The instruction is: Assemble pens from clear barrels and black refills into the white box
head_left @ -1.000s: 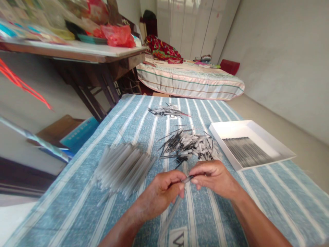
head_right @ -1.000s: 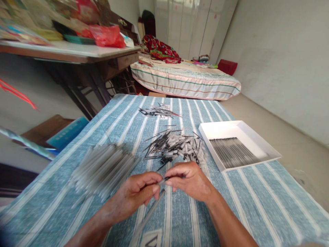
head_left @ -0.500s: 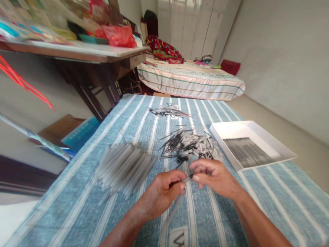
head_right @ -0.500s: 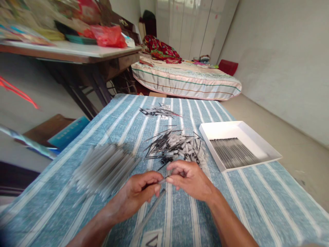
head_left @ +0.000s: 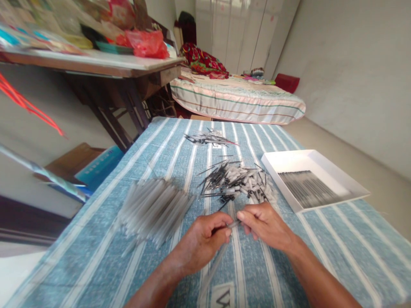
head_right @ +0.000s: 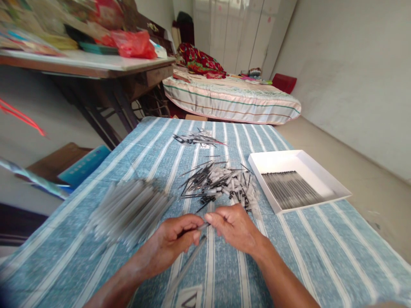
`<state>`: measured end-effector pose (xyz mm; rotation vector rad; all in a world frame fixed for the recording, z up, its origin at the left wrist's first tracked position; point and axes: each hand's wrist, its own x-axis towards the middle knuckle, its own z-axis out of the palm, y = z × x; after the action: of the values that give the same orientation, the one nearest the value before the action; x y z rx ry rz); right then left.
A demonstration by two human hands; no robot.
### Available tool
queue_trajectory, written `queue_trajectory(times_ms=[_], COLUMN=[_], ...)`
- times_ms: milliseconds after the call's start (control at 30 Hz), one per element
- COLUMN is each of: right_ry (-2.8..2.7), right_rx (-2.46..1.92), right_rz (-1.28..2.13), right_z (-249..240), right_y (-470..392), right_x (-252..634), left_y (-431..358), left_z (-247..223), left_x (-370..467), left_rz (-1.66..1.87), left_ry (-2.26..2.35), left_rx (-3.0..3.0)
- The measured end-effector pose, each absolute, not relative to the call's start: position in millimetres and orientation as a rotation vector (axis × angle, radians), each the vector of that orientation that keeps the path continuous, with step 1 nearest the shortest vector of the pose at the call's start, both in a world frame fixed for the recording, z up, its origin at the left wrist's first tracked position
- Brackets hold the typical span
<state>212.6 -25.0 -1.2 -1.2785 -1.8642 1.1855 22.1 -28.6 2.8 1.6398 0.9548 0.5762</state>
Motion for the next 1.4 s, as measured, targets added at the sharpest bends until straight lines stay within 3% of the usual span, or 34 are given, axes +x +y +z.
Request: queue_trajectory(times_ms=[900, 1400], right_ry=[-1.764, -1.592], right_rx=[-1.288, -1.367], right_rz=[1.262, 1.331], right_z=[-8, -16], right_y=[-30, -28], right_x=[211, 198], left_y=[-29, -28], left_z=[-1, -7], left_x=[24, 25], left_rz=[0.576, 0.709], left_ry=[0.969, 1.144], left_rx=[1.716, 2.157])
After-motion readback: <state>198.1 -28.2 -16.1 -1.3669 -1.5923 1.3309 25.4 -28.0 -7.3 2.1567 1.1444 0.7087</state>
